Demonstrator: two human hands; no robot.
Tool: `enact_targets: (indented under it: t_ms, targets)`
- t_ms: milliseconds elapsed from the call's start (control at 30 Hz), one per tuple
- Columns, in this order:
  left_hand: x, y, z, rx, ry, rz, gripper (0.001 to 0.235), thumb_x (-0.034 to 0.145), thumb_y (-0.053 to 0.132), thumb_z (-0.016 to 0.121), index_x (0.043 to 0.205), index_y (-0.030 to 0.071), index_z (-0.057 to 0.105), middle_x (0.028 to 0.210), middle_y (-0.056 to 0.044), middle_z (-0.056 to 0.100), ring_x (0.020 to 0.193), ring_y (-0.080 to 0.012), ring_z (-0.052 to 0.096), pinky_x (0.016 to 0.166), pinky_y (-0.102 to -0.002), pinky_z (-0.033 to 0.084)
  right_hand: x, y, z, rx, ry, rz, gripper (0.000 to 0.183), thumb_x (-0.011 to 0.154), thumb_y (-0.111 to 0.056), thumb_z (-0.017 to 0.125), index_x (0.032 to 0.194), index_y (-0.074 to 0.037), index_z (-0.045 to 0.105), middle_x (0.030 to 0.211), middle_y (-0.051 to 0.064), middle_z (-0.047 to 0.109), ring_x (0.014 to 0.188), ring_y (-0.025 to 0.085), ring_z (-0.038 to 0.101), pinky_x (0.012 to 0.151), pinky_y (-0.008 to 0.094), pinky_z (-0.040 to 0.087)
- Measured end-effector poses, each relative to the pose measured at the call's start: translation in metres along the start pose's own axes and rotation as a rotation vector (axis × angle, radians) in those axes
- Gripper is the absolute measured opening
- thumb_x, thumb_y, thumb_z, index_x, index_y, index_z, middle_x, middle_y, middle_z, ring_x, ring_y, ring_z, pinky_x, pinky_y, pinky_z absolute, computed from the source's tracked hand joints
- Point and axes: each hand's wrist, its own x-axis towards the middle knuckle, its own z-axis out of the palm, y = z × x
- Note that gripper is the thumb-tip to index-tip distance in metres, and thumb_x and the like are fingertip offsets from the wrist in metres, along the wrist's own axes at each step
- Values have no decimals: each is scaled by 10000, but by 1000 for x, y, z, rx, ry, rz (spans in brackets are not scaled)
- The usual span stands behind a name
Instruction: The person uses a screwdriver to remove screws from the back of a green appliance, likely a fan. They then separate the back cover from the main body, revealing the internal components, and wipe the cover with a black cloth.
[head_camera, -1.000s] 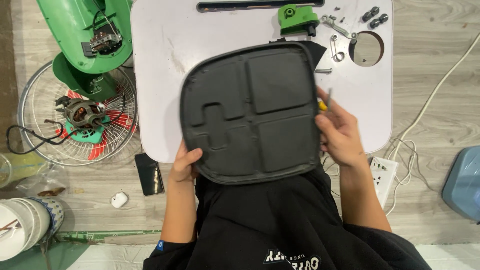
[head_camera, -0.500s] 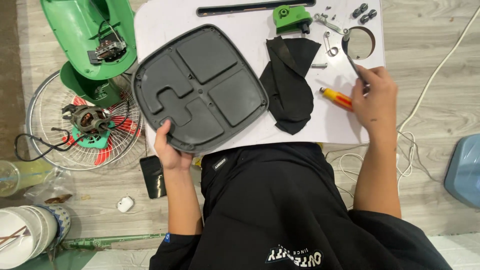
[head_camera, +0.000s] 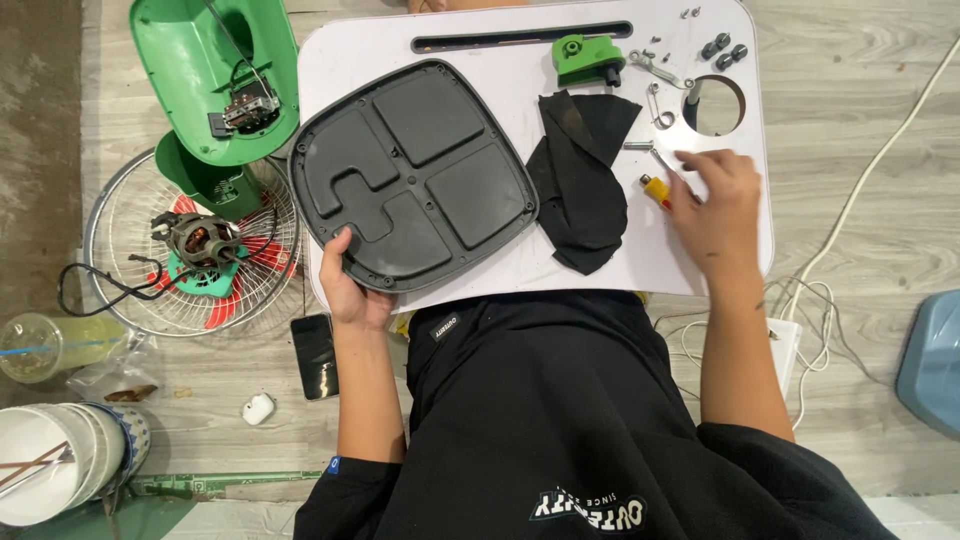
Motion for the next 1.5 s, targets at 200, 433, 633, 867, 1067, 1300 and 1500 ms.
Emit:
enact_targets:
  t_ms: [200, 433, 633, 867, 1067, 1300, 1500]
  targets:
    - [1, 2, -4, 3, -11, -15, 488, 915, 299, 635, 1353, 85, 611, 1284, -232, 680, 1097, -398, 713, 927, -581, 621, 8, -36, 38, -122, -55, -140, 286, 869, -318, 854, 1121, -200, 786, 977, 14, 648, 994, 263, 598, 850, 387, 432]
    - [1, 3, -2, -10, 3, 2, 498, 961, 360, 598, 1375, 84, 596, 1320, -228, 661, 1139, -404, 691, 954, -581, 611, 25, -62, 41, -49, -72, -80, 108, 957, -191, 796, 1044, -194, 732, 943, -28, 635, 1012, 225, 594, 841, 355, 431]
    - [-7, 7, 13, -52, -16, 34, 543, 959, 427, 600, 1395, 103, 580, 1302, -250, 664, 1102, -444, 697, 912, -616, 628, 29, -58, 51, -130, -123, -109, 212, 900, -197, 847, 1097, -148, 784, 858, 2, 670, 984, 236, 568, 833, 361, 391]
    - [-7, 7, 10, -74, -28, 52, 548, 960, 480, 593, 1381, 130, 591, 1302, -248, 667, 1085, -444, 705, 907, -618, 639, 28, -55, 43, 678, -31, 85, 97, 992, -17, 710, 1066, -51, 657, 1009, 113, 699, 941, 238, 651, 872, 351, 504]
    - [-8, 6, 16, -1, -3, 50, 518, 980, 478, 560, 1351, 120, 613, 1293, -220, 682, 1089, -408, 717, 903, -585, 632, 25, -47, 43, 1344, 114, 178, 182, 1046, -174, 555, 1126, -57, 441, 773, 86, 580, 600, 87, 525, 558, 212, 442]
    - [-2, -11, -24, 361, 126, 27, 563, 923, 329, 735, 1377, 81, 512, 1172, -242, 687, 965, -350, 749, 856, -549, 654, 10, -83, 63, 1317, 174, 165, 250, 1026, -217, 584, 1161, -78, 426, 789, 63, 568, 613, 95, 509, 562, 225, 425]
    - [-29, 6, 55, 1198, -157, 466, 790, 1047, 196, 650, 1649, 121, 145, 1661, -279, 209, 1517, -481, 185, 1220, -617, 230, 15, -136, 76, 1397, -12, -264, 61, 942, -70, 636, 960, -37, 588, 869, 175, 633, 801, 358, 641, 780, 430, 537]
